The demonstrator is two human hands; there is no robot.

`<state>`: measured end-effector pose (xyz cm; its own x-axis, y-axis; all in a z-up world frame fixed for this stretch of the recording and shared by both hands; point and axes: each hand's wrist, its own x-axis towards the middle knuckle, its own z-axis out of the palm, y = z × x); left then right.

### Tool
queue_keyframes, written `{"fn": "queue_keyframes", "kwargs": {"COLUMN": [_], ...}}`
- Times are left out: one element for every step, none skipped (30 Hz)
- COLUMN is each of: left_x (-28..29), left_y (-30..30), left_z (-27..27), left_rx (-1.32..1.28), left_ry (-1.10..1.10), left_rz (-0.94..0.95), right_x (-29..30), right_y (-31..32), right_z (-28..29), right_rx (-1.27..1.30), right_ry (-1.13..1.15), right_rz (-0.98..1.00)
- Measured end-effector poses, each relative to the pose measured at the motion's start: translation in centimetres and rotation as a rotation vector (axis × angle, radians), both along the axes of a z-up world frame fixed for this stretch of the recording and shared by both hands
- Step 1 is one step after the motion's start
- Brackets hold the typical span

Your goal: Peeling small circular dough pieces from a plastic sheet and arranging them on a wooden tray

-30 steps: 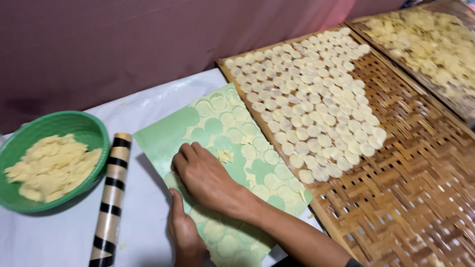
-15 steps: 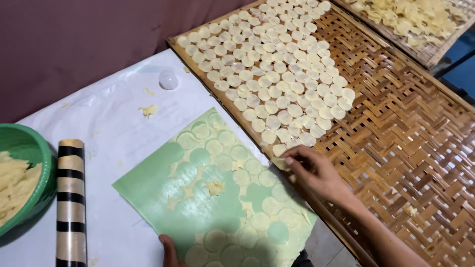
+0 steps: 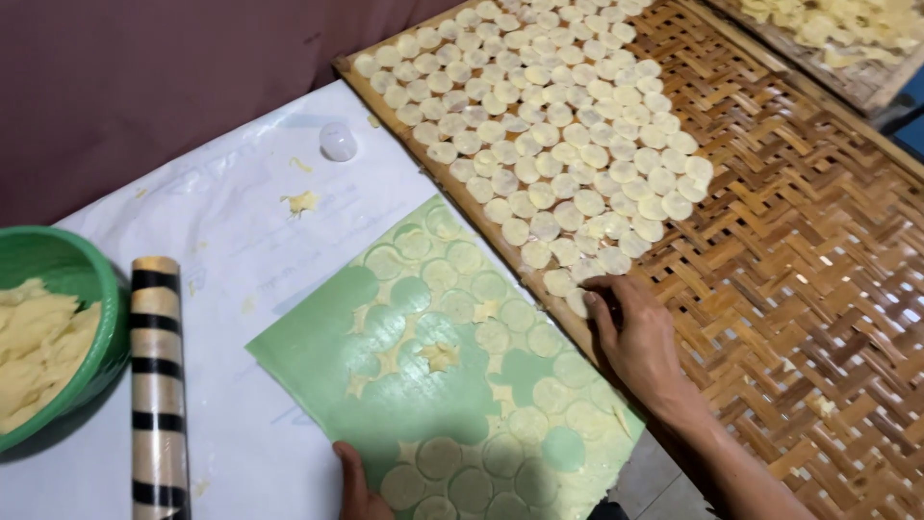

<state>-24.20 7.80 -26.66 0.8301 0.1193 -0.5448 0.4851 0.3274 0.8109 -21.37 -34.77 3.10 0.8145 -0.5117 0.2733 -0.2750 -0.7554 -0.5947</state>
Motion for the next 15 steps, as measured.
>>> {"fn": "queue_keyframes", "kwargs": {"left_x": [3.2,5.5,5.5,5.8,6.1,6.0,6.0,6.0,6.1,6.1,6.1,6.0,5.8,5.8,5.7], "left_y": [-3.3,-5.8,-6.7,-7.7,-8.8,-8.9,-9.1,-9.5,-9.4,-9.5,-9.7,-9.6,-9.5,-9.5,-9.1], "left_z": [4.3,9.3,12.4,15.5,18.7,19.2,19.7,20.2,20.7,21.1,21.6,21.1,20.6,20.2,19.4], "left_rx": [0.013,0.029,0.038,0.062,0.084,0.087,-0.012,-0.117,-0.120,-0.190,-0.261,-0.265,-0.217,-0.168,-0.172], "left_ry": [-0.003,-0.004,-0.002,0.094,0.189,0.188,0.159,0.128,0.125,0.097,0.069,0.069,0.074,0.076,0.073], "left_rz": [0.021,0.045,0.062,0.116,0.170,0.179,0.234,0.285,0.290,0.287,0.283,0.279,0.261,0.241,0.235], "right_x": [0.0,0.1,0.0,0.0,0.0,-0.2,-0.4,-0.6,-0.3,-0.3,-0.3,0.1,0.5,1.0,1.1], "right_y": [0.5,1.0,1.4,1.6,1.8,2.0,2.3,2.4,2.0,1.6,1.1,1.7,2.3,2.8,3.2], "right_z": [0.5,0.9,1.1,1.5,1.8,2.0,2.2,2.6,2.1,1.5,1.0,1.4,1.9,2.3,2.4], "right_rx": [-0.055,-0.107,-0.099,-0.150,-0.200,-0.196,-0.300,-0.411,-0.412,-0.350,-0.286,-0.290,-0.258,-0.224,-0.228], "right_ry": [-0.005,-0.009,-0.007,-0.016,-0.025,-0.027,-0.037,-0.048,-0.051,-0.010,0.030,0.031,0.045,0.057,0.055], "right_rz": [-0.017,-0.033,-0.016,-0.004,0.009,0.017,0.016,0.013,0.017,0.103,0.188,0.184,0.240,0.294,0.288]}}
